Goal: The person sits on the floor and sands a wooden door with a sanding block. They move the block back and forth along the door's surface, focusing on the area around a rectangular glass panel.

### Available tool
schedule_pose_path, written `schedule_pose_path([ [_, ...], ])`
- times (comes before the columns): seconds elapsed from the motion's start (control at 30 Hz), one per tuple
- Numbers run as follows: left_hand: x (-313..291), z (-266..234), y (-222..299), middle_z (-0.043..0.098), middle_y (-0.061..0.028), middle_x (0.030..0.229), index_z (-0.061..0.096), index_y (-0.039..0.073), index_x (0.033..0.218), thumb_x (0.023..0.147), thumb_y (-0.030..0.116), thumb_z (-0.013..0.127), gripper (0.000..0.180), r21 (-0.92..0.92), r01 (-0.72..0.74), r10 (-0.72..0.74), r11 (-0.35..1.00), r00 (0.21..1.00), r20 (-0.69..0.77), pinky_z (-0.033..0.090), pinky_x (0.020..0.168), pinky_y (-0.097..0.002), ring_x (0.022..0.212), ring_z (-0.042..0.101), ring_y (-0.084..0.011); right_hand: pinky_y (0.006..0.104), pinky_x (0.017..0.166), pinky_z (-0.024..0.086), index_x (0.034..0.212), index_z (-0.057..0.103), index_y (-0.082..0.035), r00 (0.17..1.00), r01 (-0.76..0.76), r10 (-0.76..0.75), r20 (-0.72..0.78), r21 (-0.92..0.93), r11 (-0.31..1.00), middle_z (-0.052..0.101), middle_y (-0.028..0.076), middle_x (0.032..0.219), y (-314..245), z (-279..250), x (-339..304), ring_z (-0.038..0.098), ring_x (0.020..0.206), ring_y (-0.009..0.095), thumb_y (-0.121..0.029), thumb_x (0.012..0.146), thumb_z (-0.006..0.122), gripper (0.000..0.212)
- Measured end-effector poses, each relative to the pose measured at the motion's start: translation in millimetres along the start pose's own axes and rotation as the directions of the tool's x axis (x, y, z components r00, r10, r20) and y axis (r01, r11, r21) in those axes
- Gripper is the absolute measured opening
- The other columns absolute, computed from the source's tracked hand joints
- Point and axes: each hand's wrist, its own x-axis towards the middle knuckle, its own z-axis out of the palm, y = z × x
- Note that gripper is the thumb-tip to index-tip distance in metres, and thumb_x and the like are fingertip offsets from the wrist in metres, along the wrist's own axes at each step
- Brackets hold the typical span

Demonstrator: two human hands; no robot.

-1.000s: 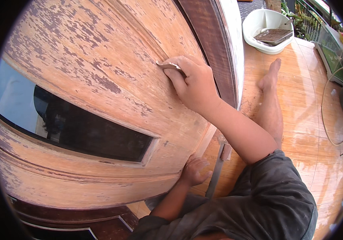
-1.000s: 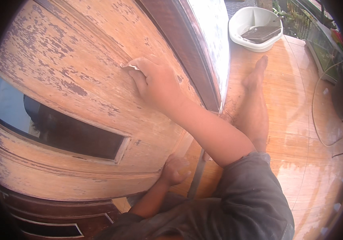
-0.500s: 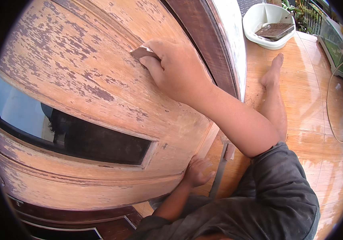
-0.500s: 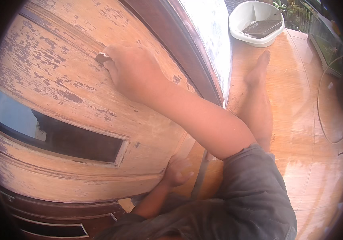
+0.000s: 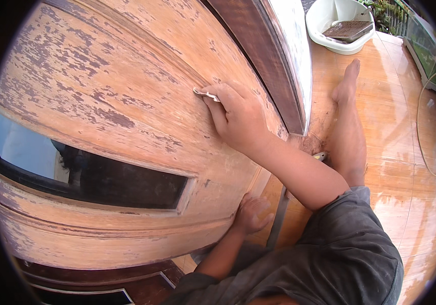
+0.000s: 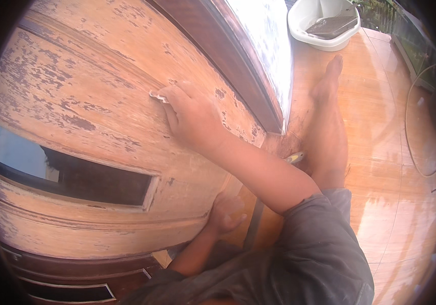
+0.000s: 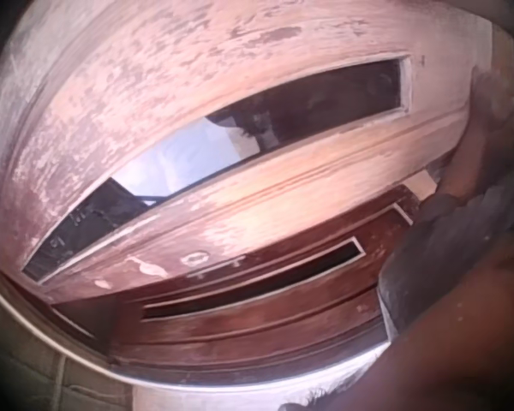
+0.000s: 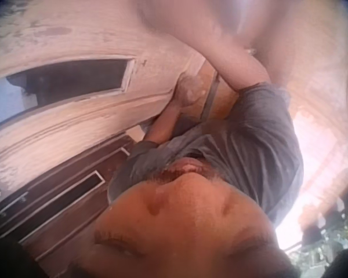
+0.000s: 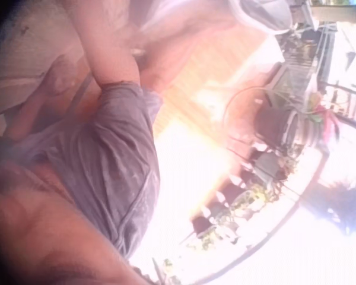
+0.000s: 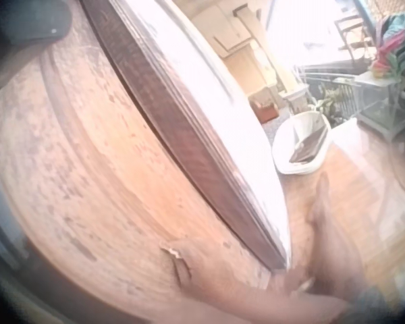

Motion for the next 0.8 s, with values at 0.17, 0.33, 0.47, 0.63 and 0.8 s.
schedule_pose_path([
  [0.17, 1.9, -1.2, 0.5, 0.078, -0.0121, 0.12, 0.077, 0.008, 0.11, 0.087, 0.035, 0.084, 0.036, -0.01, -0.007, 0.007, 1.0, 1.0, -0.005, 0.037, 0.123, -0.0573, 0.119, 0.072, -0.0308, 0.0414, 0.074, 0.056, 0.107, 0.076, -0.007, 0.998, 0.01, -0.01, -0.062, -0.002, 1.0, 0.074, 0.013, 0.095, 0.5, -0.1, -10.6, 0.07, 0.086, 0.033, -0.003, 0.094, 0.078, 0.014],
  [0.33, 3.9, -3.2, 1.6, 0.078, -0.0118, 0.119, 0.077, 0.008, 0.111, 0.087, 0.034, 0.084, 0.036, -0.019, -0.016, 0.016, 1.0, 1.0, 0.001, 0.037, 0.123, -0.0573, 0.12, 0.071, -0.0306, 0.0417, 0.074, 0.056, 0.107, 0.076, -0.005, 0.994, -0.107, 0.11, 0.024, -0.101, 0.989, 0.074, 0.014, 0.095, 17.9, -28.4, -68.4, 0.07, 0.084, 0.033, -0.001, 0.093, 0.078, 0.015],
  [0.47, 2.3, -1.5, 1.3, 0.078, -0.0117, 0.119, 0.077, 0.008, 0.112, 0.087, 0.034, 0.084, 0.037, -0.019, -0.027, 0.026, 0.999, 0.999, -0.027, 0.037, 0.123, -0.0572, 0.12, 0.071, -0.0306, 0.041, 0.073, 0.056, 0.107, 0.076, -0.005, 0.997, 0.039, -0.042, -0.071, -0.035, 0.999, 0.073, 0.014, 0.094, 3.4, -2.3, -16.4, 0.07, 0.083, 0.033, 0.0, 0.093, 0.078, 0.015],
  [0.63, 0.9, -1.0, -1.8, 0.077, -0.0119, 0.12, 0.076, 0.008, 0.114, 0.087, 0.035, 0.084, 0.039, -0.028, -0.027, 0.027, 0.999, 1.0, -0.015, 0.037, 0.124, -0.0569, 0.121, 0.071, -0.0309, 0.0429, 0.071, 0.056, 0.107, 0.075, -0.004, 0.997, 0.028, -0.033, -0.066, -0.077, 0.997, 0.071, 0.015, 0.092, -8.2, 2.3, 5.3, 0.069, 0.081, 0.034, -0.001, 0.092, 0.078, 0.016],
  [0.8, 1.2, -0.6, -3.7, 0.077, -0.0119, 0.121, 0.076, 0.008, 0.114, 0.087, 0.036, 0.084, 0.039, -0.013, -0.026, 0.026, 1.0, 1.0, 0.001, 0.037, 0.124, -0.057, 0.123, 0.07, -0.0309, 0.0438, 0.074, 0.058, 0.109, 0.074, -0.003, 0.997, -0.081, 0.083, 0.004, -0.177, 0.981, 0.073, 0.017, 0.098, 22.4, -23.9, -73.3, 0.071, 0.085, 0.037, -0.001, 0.092, 0.076, 0.016],
])
